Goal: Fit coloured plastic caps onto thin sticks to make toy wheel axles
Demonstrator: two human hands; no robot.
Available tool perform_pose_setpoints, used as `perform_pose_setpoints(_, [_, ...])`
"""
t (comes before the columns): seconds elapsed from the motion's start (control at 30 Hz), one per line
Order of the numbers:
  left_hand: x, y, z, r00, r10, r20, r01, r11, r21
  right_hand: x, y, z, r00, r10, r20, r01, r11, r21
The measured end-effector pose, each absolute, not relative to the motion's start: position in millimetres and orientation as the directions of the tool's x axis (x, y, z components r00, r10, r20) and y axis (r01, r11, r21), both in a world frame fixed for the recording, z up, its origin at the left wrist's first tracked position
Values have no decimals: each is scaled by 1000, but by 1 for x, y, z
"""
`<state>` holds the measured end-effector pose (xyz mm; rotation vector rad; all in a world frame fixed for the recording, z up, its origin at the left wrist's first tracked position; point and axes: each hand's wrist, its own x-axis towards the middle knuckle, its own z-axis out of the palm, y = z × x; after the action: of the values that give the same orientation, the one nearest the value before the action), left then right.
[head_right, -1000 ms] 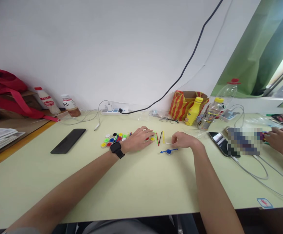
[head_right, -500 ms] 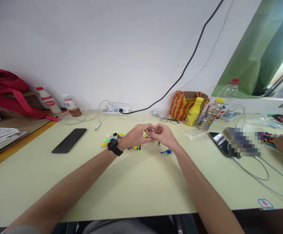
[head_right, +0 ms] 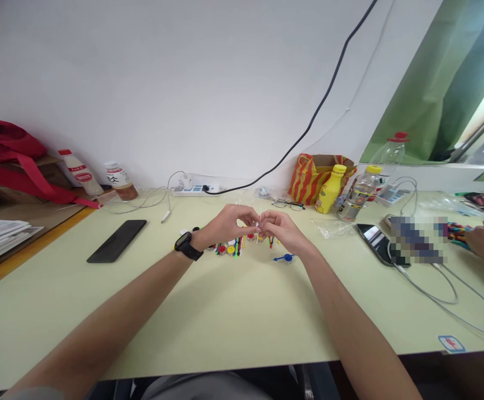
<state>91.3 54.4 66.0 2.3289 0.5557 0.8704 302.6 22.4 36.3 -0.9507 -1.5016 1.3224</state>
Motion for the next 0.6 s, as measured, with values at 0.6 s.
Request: perform_pose_setpoints(0.6, [100,53,40,876,441,197,281,-798,533,361,52,-1,131,977,169,891,-41,-452])
